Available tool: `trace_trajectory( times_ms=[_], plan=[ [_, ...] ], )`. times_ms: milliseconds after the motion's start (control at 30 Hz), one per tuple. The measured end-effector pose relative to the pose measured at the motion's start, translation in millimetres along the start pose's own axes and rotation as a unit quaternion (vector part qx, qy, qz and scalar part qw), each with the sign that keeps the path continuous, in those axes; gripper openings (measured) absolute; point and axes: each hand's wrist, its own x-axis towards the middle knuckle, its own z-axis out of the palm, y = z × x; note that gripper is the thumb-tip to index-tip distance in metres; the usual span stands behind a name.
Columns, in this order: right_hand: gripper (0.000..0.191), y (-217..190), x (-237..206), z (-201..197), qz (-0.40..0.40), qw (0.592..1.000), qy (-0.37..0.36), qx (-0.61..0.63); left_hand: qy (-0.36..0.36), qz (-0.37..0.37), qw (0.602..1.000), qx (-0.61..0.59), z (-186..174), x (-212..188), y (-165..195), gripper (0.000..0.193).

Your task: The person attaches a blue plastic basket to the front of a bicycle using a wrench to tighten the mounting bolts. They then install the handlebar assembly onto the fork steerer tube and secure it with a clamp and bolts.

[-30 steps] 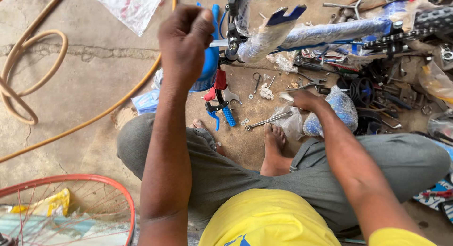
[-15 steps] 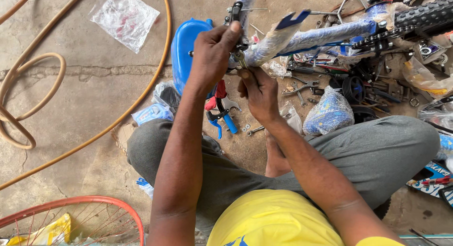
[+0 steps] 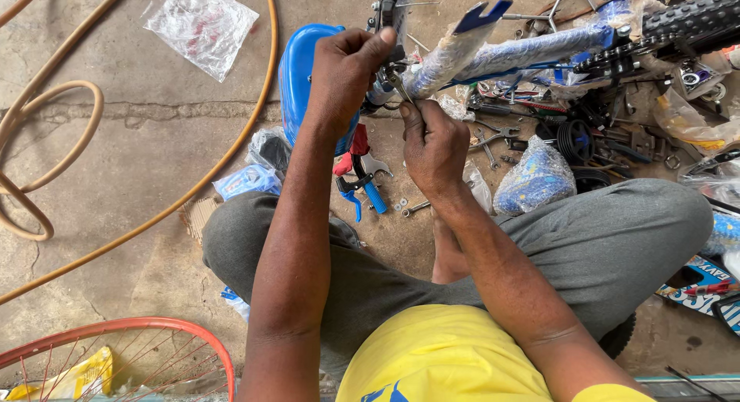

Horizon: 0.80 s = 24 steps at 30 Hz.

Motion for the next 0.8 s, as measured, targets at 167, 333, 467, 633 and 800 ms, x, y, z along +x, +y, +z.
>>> trace_trajectory(
  times_ms=[167,333,467,633,800],
  plan=[
    [0.015,-10,3,-10,-0.029,0.998,0.015,-0.062,-0.026,-0.030,0.999,-0.018,1,1,1,0.041],
    [0.013,-14,5,-12,-0.072,0.993,0.063,-0.066,-0.031,0.011,0.998,-0.062,6,0,-1,0.043],
    [0.011,-9,3,-15,-0.054,0.994,0.050,-0.078,-0.073,0.013,0.988,-0.138,3,1,-2,0.041],
    [0.012,1,-2,-3,-0.010,0.998,0.053,0.022,-0.155,-0.002,0.960,-0.232,-7,3,-5,0.035],
    [0.018,5,-10,24,0.106,0.957,0.036,0.267,-0.192,-0.007,0.944,-0.268,-5,8,-10,0.036]
  ],
)
